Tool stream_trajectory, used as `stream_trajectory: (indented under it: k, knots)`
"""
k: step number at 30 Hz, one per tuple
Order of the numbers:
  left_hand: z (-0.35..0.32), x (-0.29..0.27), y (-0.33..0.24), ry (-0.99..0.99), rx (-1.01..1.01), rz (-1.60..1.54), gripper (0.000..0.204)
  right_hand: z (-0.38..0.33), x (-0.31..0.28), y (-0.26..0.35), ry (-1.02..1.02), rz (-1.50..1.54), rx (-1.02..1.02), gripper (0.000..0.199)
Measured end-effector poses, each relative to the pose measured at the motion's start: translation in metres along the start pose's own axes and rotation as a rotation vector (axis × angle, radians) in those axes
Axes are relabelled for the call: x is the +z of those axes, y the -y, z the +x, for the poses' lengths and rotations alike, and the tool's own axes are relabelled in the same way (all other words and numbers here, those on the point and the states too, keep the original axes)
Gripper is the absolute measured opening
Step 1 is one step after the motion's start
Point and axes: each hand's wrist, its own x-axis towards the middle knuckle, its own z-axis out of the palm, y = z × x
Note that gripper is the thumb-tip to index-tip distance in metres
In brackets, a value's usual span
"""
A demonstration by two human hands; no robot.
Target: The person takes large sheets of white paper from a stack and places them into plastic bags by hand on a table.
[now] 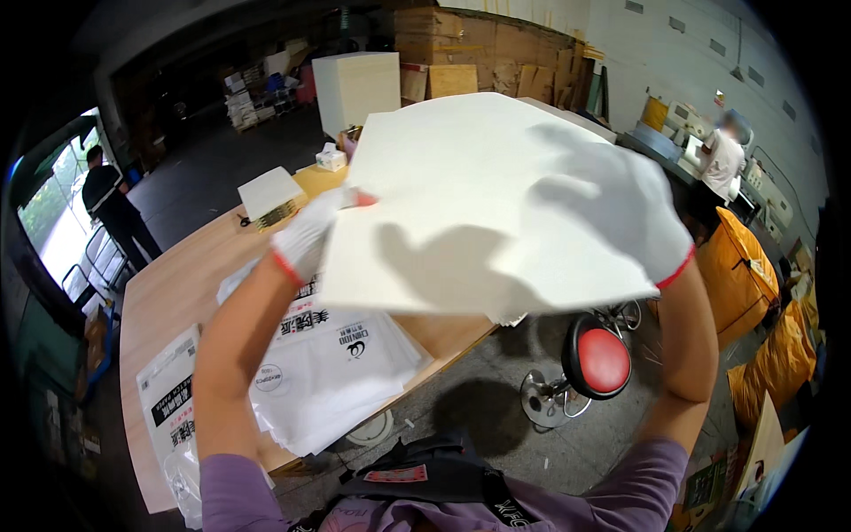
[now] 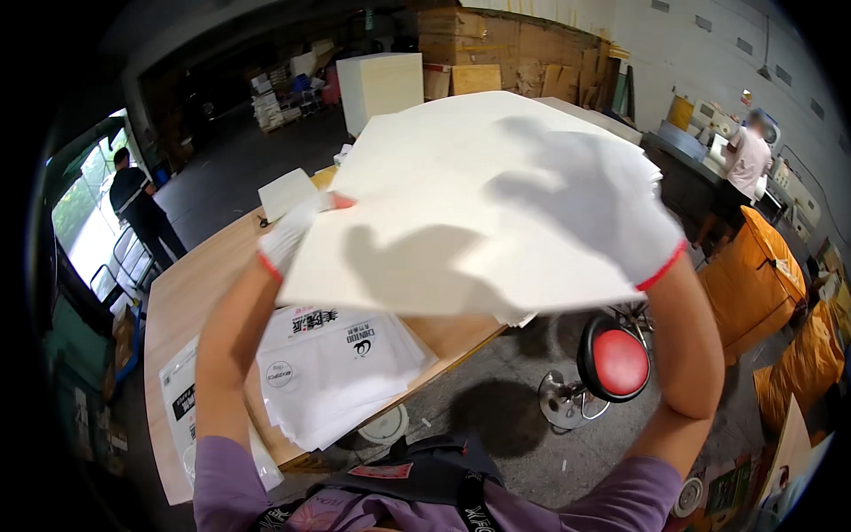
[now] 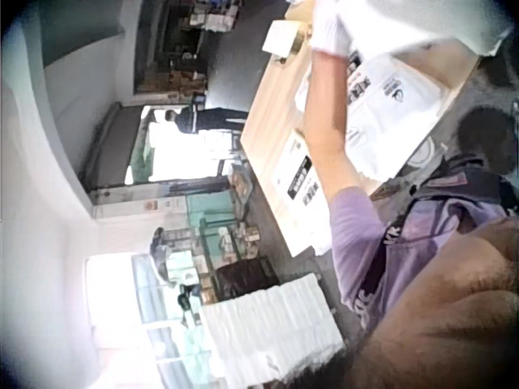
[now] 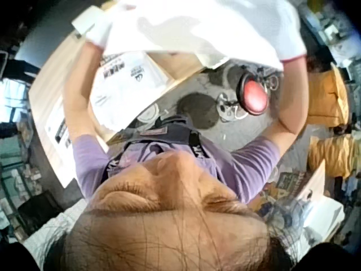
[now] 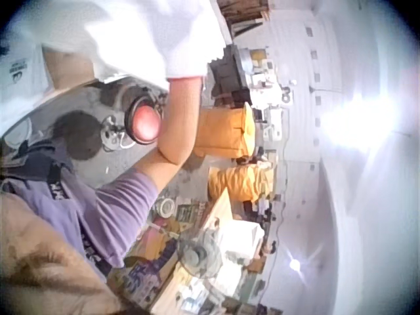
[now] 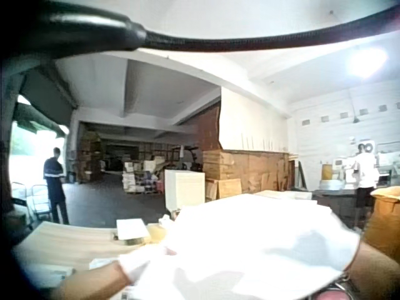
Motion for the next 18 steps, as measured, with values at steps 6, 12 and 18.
stream_trajectory:
  k: [6, 12, 18]
  knots:
    - [-0.114, -0.102, 0.027, -0.331, 0.056, 0.085, 0.020, -0.043, 0.066, 0.005, 0.454, 0.648, 0.551, 0.055]
    - [-0.167, -0.228, 0.145, -0.066, -0.146, 0.420, 0.026, -0.097, 0.243, 0.114, 0.218, 1.948, 0.914, 0.051]
    - [-0.137, -0.143, 0.282, -0.037, -0.228, 0.751, 0.076, -0.156, 0.406, 0.225, 0.516, 1.387, 1.030, 0.051]
